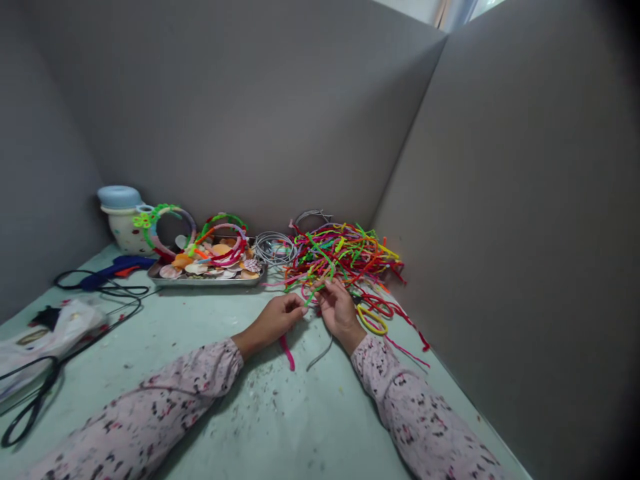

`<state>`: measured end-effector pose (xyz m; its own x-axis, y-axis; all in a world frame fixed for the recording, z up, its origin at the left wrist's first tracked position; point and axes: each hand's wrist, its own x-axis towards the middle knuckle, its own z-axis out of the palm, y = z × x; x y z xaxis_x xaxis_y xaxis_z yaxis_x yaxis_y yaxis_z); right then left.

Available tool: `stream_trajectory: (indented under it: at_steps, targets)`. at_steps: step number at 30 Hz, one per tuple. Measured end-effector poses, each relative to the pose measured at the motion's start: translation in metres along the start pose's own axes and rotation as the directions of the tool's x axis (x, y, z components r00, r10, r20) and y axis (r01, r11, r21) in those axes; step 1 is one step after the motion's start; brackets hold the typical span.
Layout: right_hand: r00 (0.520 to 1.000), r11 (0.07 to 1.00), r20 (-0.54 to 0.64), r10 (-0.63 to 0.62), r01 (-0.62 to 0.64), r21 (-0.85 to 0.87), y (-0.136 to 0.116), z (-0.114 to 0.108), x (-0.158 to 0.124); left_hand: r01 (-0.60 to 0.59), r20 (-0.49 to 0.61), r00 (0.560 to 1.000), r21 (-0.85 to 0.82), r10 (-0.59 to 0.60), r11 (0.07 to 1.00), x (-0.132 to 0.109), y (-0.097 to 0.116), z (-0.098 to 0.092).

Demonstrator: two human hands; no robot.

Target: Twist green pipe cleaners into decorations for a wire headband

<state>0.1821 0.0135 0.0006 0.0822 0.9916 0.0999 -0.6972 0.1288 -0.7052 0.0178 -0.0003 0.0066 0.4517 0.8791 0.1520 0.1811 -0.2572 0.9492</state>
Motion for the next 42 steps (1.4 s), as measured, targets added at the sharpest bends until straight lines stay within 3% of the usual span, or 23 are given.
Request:
stream_trajectory:
  at_steps: [8, 15, 26, 32, 42]
  targets:
    - [0.994, 0.992, -0.030, -0.108, 0.106, -0.061, -0.004, -0.004, 0.002, 0.008, 0.024, 1.000, -0.005, -0.008, 1.000, 0.000, 0.001, 0.001]
    - [0.986, 0.988, -0.102, -0.133, 0.124, -0.093, -0.008, -0.008, 0.002, 0.005, 0.065, 0.998, 0.078, -0.010, 0.997, -0.002, 0.003, 0.002]
    - [0.954, 0.971, -0.211, -0.211, 0.179, -0.160, -0.018, -0.018, 0.011, -0.018, -0.036, 0.999, -0.056, 0.016, 0.998, 0.000, 0.000, 0.000]
    - [0.952, 0.969, -0.220, -0.214, 0.179, -0.168, -0.016, -0.019, 0.012, 0.015, -0.021, 1.000, -0.089, -0.017, 0.996, 0.002, 0.000, -0.002]
    - [0.948, 0.992, -0.293, -0.123, 0.125, -0.013, -0.012, -0.025, 0.017, 0.038, 0.071, 0.997, -0.187, -0.025, 0.982, 0.000, 0.010, 0.000]
